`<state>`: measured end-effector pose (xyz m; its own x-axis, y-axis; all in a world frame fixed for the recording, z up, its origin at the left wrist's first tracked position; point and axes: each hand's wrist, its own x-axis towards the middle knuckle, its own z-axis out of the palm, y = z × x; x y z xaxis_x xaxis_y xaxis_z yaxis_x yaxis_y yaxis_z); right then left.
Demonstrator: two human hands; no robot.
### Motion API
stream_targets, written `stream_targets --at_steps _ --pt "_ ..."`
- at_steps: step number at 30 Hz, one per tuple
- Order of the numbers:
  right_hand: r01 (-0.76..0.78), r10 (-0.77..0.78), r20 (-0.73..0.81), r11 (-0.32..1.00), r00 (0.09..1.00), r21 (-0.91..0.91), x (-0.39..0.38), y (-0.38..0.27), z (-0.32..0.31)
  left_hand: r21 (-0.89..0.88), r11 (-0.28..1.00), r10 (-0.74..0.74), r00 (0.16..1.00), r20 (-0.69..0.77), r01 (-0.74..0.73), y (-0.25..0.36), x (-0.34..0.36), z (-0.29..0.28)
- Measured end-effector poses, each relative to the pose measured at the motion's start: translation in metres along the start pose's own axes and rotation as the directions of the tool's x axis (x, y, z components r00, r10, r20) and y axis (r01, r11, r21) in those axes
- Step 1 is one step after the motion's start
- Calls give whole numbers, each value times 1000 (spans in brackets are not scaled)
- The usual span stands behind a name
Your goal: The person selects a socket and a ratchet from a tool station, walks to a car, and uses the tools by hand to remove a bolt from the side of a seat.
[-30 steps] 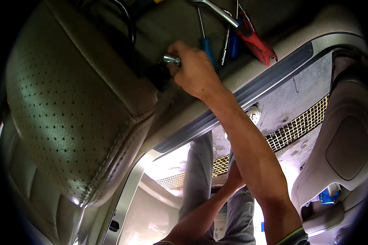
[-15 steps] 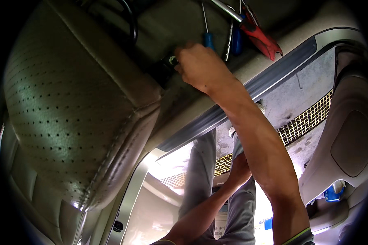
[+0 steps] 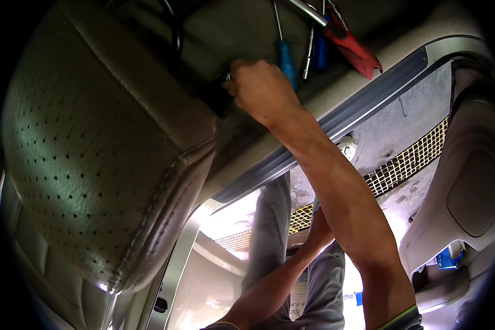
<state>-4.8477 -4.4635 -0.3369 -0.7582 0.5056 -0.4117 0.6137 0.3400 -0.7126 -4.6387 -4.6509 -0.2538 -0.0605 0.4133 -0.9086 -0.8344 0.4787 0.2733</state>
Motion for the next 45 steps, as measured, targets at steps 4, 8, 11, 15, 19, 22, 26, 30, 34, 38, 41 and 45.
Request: stream_targets --at_steps 4,8,11,15,19,22,26,30,34,38,41,45 --pt "112 -112 -45 994 993 -4 2 5 7 515 817 192 964 182 -259 -16 23 -12" --pt "118 -118 -61 993 991 -1 1 7 6 113 986 116 990 75 -124 -15 19 -6" --pt "104 -104 -12 995 995 -7 1 2 -1 15 997 82 997 9 -82 -4 14 0" --pt "113 -113 -5 993 994 -30 3 1 -5 45 997 -59 998 -32 61 9 3 0" --pt "19 -9 116 996 993 -85 8 -6 -11 -29 992 -125 991 -42 124 10 4 1" --pt "-5 17 128 996 992 -92 8 -13 -17 -14 997 -74 997 -35 74 -1 6 -1" --pt "-20 28 102 996 994 -83 5 -17 -18 -94 992 -82 996 -30 79 14 8 5" --pt "31 -32 -8 995 999 -98 2 -5 -2 -144 988 -58 998 -28 54 23 8 9" --pt "58 -57 15 993 998 -103 2 -8 -3 70 996 63 997 -37 -60 23 12 1" --pt "1 15 102 987 995 -160 7 -14 -9 -3 993 115 992 -51 -115 20 12 3" --pt "59 -47 78 984 996 -167 7 -9 -6 -131 990 39 999 -31 -43 34 10 8" --pt "99 -95 35 986 995 -133 5 -8 -7 -58 998 26 1000 -7 -26 29 12 5"
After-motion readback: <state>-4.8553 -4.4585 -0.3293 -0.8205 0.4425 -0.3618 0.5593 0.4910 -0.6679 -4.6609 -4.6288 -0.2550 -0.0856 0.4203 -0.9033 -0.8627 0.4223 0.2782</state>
